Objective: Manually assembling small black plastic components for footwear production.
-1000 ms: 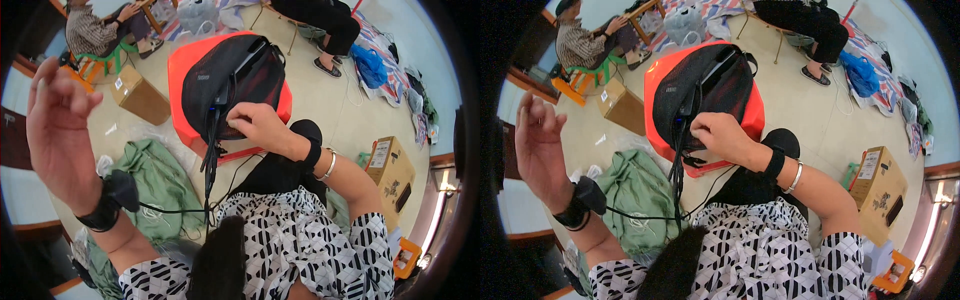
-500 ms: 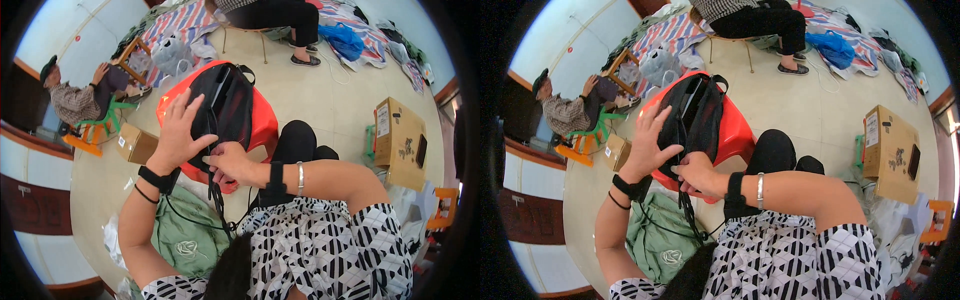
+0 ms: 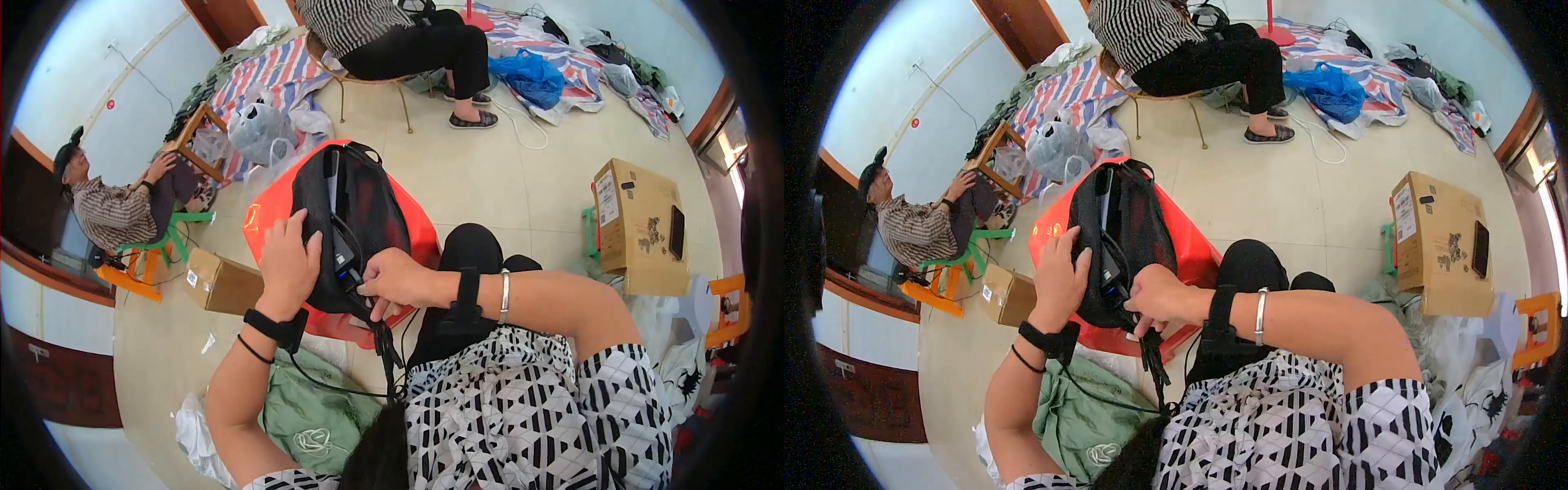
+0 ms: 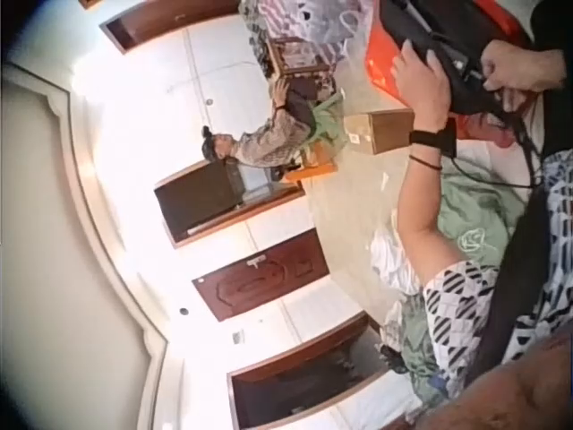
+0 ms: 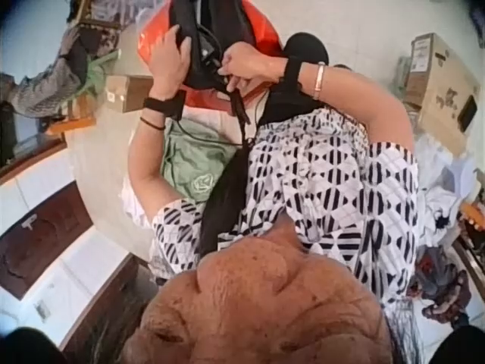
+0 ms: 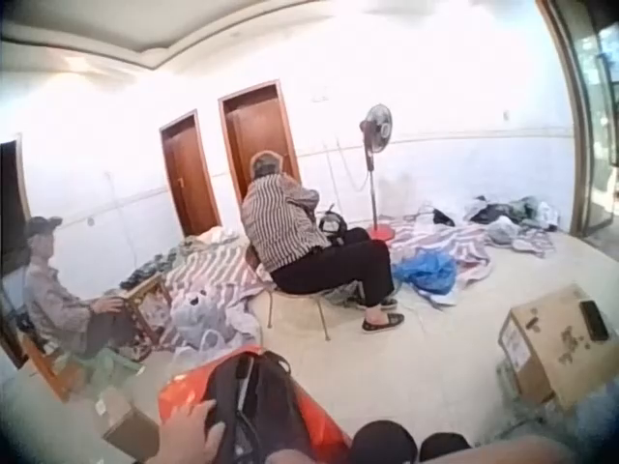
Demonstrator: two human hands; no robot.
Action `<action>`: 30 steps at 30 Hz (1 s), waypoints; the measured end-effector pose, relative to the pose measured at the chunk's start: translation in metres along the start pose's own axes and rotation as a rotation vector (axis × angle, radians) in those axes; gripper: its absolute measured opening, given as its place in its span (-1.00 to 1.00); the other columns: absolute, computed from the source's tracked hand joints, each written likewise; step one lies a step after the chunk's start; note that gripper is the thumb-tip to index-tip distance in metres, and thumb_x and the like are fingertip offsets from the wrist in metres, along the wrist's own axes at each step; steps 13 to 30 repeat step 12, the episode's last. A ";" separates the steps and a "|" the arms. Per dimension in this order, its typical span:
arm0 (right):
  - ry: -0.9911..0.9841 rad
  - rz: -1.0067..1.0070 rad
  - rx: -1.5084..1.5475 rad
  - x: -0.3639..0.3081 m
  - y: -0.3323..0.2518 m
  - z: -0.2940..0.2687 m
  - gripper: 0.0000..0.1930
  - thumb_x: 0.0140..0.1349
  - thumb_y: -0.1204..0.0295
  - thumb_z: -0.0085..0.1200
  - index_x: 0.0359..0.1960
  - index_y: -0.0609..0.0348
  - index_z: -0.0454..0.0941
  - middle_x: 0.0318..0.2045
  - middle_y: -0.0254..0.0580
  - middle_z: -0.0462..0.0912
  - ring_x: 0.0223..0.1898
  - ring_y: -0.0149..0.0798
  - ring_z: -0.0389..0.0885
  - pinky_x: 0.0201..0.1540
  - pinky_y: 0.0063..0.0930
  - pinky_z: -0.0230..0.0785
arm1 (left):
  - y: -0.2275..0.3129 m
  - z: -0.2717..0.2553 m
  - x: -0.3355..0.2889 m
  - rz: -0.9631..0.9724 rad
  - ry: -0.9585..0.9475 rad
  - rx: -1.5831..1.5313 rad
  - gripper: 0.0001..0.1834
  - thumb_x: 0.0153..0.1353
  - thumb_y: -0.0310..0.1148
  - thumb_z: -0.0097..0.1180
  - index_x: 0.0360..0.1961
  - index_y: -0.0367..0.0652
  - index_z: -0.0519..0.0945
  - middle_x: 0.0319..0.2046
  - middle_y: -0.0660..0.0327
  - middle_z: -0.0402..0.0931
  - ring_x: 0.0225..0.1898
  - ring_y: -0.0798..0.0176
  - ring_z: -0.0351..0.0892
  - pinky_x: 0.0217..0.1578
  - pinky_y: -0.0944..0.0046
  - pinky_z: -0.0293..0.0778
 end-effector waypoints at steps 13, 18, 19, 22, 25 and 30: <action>0.194 -0.212 0.090 0.005 0.021 0.021 -0.65 0.18 0.21 0.09 -0.45 0.34 0.49 -0.68 -0.18 0.50 -0.79 -0.36 0.41 -0.76 -0.47 0.25 | 0.018 0.016 0.025 0.231 0.104 -0.012 -0.49 0.04 -0.19 0.15 0.08 0.06 0.47 0.25 0.05 0.15 0.28 -0.08 0.05 0.20 -0.04 -0.01; 0.194 -0.212 0.090 0.005 0.021 0.021 -0.65 0.18 0.21 0.09 -0.45 0.34 0.49 -0.68 -0.18 0.50 -0.79 -0.36 0.41 -0.76 -0.47 0.25 | 0.018 0.016 0.025 0.231 0.104 -0.012 -0.49 0.04 -0.19 0.15 0.08 0.06 0.47 0.25 0.05 0.15 0.28 -0.08 0.05 0.20 -0.04 -0.01; 0.194 -0.212 0.090 0.005 0.021 0.021 -0.65 0.18 0.21 0.09 -0.45 0.34 0.49 -0.68 -0.18 0.50 -0.79 -0.36 0.41 -0.76 -0.47 0.25 | 0.018 0.016 0.025 0.231 0.104 -0.012 -0.49 0.04 -0.19 0.15 0.08 0.06 0.47 0.25 0.05 0.15 0.28 -0.08 0.05 0.20 -0.04 -0.01; 0.194 -0.212 0.090 0.005 0.021 0.021 -0.65 0.18 0.21 0.09 -0.45 0.34 0.49 -0.68 -0.18 0.50 -0.79 -0.36 0.41 -0.76 -0.47 0.25 | 0.018 0.016 0.025 0.231 0.104 -0.012 -0.49 0.04 -0.19 0.15 0.08 0.06 0.47 0.25 0.05 0.15 0.28 -0.08 0.05 0.20 -0.04 -0.01; 0.194 -0.212 0.090 0.005 0.021 0.021 -0.65 0.18 0.21 0.09 -0.45 0.34 0.49 -0.68 -0.18 0.50 -0.79 -0.36 0.41 -0.76 -0.47 0.25 | 0.018 0.016 0.025 0.231 0.104 -0.012 -0.49 0.04 -0.19 0.15 0.08 0.06 0.47 0.25 0.05 0.15 0.28 -0.08 0.05 0.20 -0.04 -0.01; 0.194 -0.212 0.090 0.005 0.021 0.021 -0.65 0.18 0.21 0.09 -0.45 0.34 0.49 -0.68 -0.18 0.50 -0.79 -0.36 0.41 -0.76 -0.47 0.25 | 0.018 0.016 0.025 0.231 0.104 -0.012 -0.49 0.04 -0.19 0.15 0.08 0.06 0.47 0.25 0.05 0.15 0.28 -0.08 0.05 0.20 -0.04 -0.01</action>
Point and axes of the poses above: each hand's wrist, its own x-axis towards the middle knuckle, its own z-axis out of the palm, y = z × x, the point moved 3 cm from there along x, towards the middle knuckle
